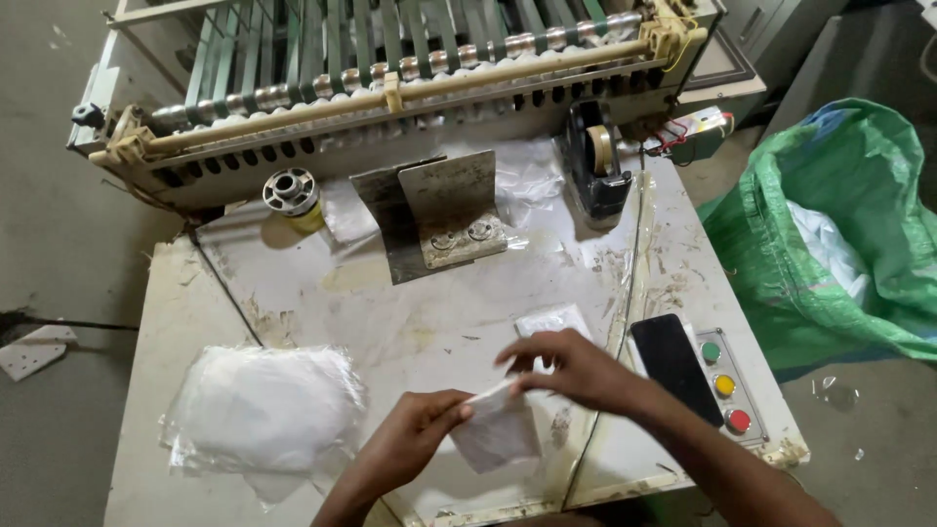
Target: Folding plastic bags and placing them into a larger storage bag
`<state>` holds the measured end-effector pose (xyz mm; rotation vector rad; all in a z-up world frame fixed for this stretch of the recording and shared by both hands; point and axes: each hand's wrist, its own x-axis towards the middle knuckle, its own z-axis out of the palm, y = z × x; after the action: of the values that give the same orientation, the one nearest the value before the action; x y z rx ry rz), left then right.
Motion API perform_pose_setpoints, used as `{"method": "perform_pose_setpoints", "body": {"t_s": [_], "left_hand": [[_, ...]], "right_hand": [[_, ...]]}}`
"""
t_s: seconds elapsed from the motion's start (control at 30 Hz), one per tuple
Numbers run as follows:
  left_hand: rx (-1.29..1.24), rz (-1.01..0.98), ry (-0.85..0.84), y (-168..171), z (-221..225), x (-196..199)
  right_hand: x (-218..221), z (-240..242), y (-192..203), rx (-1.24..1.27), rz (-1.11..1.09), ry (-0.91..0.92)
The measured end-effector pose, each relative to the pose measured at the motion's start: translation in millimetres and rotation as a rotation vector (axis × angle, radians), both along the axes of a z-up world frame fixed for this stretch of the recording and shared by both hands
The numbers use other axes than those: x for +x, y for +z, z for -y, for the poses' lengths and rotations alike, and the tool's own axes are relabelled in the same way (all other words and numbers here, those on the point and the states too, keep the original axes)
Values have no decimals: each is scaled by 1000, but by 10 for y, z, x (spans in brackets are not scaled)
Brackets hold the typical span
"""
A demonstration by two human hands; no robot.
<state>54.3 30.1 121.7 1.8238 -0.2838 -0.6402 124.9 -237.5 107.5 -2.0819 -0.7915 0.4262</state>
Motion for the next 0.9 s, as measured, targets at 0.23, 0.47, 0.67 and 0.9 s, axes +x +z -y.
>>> {"method": "perform_pose_setpoints", "body": {"t_s": [0.23, 0.47, 0.67, 0.9], "left_hand": [[177, 920, 135, -308, -119, -100], [257, 1023, 168, -907, 73, -402], [248, 1010, 211, -689, 193, -410], [299, 1054, 261, -686, 280, -410]], "right_hand": [[1692, 1207, -444, 51, 195, -918], [2319, 1174, -634, 83, -253, -1007], [2182, 1105, -456, 238, 31, -994], [1764, 1303, -1026, -129, 135, -995]]}}
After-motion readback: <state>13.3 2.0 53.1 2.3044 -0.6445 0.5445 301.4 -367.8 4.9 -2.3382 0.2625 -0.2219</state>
